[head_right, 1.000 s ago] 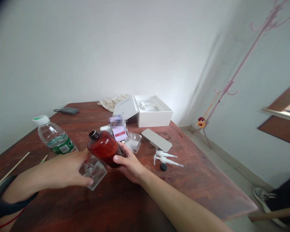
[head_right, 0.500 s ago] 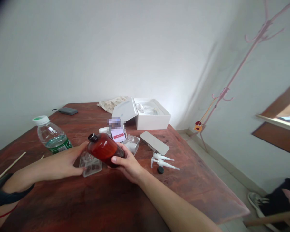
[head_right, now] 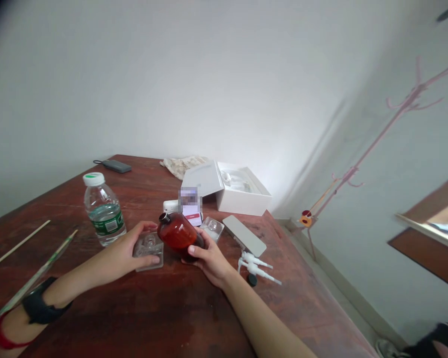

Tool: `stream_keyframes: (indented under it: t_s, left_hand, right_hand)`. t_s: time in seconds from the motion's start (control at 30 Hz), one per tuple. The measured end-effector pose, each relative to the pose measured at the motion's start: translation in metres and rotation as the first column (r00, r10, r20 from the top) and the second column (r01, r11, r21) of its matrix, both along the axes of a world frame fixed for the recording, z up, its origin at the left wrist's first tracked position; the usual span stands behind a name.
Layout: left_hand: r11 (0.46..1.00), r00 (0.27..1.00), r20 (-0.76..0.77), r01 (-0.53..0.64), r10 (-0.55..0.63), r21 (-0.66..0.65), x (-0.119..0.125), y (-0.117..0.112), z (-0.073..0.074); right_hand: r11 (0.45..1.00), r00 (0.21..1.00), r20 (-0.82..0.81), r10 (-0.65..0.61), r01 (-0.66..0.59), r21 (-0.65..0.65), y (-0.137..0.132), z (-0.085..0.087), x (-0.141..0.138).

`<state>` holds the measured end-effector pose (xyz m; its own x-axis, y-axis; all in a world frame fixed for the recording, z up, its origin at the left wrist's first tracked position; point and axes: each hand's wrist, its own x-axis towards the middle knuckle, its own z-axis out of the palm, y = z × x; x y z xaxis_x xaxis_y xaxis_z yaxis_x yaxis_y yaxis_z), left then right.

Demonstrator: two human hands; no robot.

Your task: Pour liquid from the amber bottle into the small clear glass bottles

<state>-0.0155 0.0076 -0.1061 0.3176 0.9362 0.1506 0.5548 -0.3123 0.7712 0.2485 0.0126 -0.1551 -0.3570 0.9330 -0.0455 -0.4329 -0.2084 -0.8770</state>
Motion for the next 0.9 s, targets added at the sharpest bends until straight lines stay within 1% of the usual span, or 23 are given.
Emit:
stream_keyframes:
  t_s: [0.1, 0.23, 0.3, 0.37, 0.5, 0.57, 0.6, 0.67, 0.73, 0.8, 0.9]
  left_hand:
    - [0.999, 0.999, 0.043, 0.013, -0.011, -0.041, -0.001, 0.005, -0.006]
    - [0.989, 0.989, 0.122, 0.092, -0.077, -0.116, -0.005, 0.009, -0.007]
    - [0.986, 0.987, 0.131, 0.109, -0.092, -0.129, -0.006, 0.009, -0.006]
    - [0.988, 0.990, 0.114, 0.093, -0.079, -0.126, -0.007, 0.010, -0.003]
    - [0.987, 0.993, 0.105, 0.063, -0.048, -0.146, -0.012, 0.010, 0.009]
    - [0.995, 0.996, 0.087, 0.032, -0.024, -0.095, -0.016, 0.009, 0.017]
    - [0.999, 0.997, 0.079, 0.001, 0.002, -0.044, -0.018, 0.009, 0.021]
    - [0.999, 0.997, 0.072, -0.001, 0.004, -0.034, -0.023, 0.009, 0.028]
    - [0.999, 0.997, 0.070, 0.018, -0.015, -0.039, -0.026, 0.010, 0.032]
    - [0.998, 0.998, 0.045, 0.054, -0.053, -0.017, -0.028, 0.010, 0.033]
    - [0.986, 0.987, -0.015, 0.159, -0.158, 0.053, -0.029, 0.008, 0.035]
  right_hand:
    - [1.000, 0.999, 0.035, 0.000, 0.001, -0.010, 0.001, 0.000, 0.002]
    - [1.000, 0.998, 0.067, 0.015, -0.016, 0.015, 0.001, 0.001, 0.005]
    - [0.999, 0.997, 0.073, 0.026, -0.027, 0.017, 0.002, 0.000, 0.006]
    - [0.999, 0.997, 0.075, 0.035, -0.036, 0.010, 0.003, -0.001, 0.008]
    - [0.999, 0.997, 0.074, 0.032, -0.034, 0.022, 0.004, -0.003, 0.008]
    - [0.999, 0.997, 0.077, 0.020, -0.022, 0.034, 0.003, -0.002, 0.008]
    - [0.999, 0.997, 0.079, 0.015, -0.018, 0.037, 0.003, -0.001, 0.008]
    - [0.999, 0.997, 0.080, 0.013, -0.016, 0.037, 0.002, 0.000, 0.008]
    - [0.999, 0.997, 0.079, 0.016, -0.018, 0.035, 0.002, 0.001, 0.008]
    - [0.999, 0.997, 0.080, 0.023, -0.026, 0.038, 0.002, 0.001, 0.008]
    - [0.999, 0.996, 0.082, 0.025, -0.028, 0.032, 0.003, 0.001, 0.009]
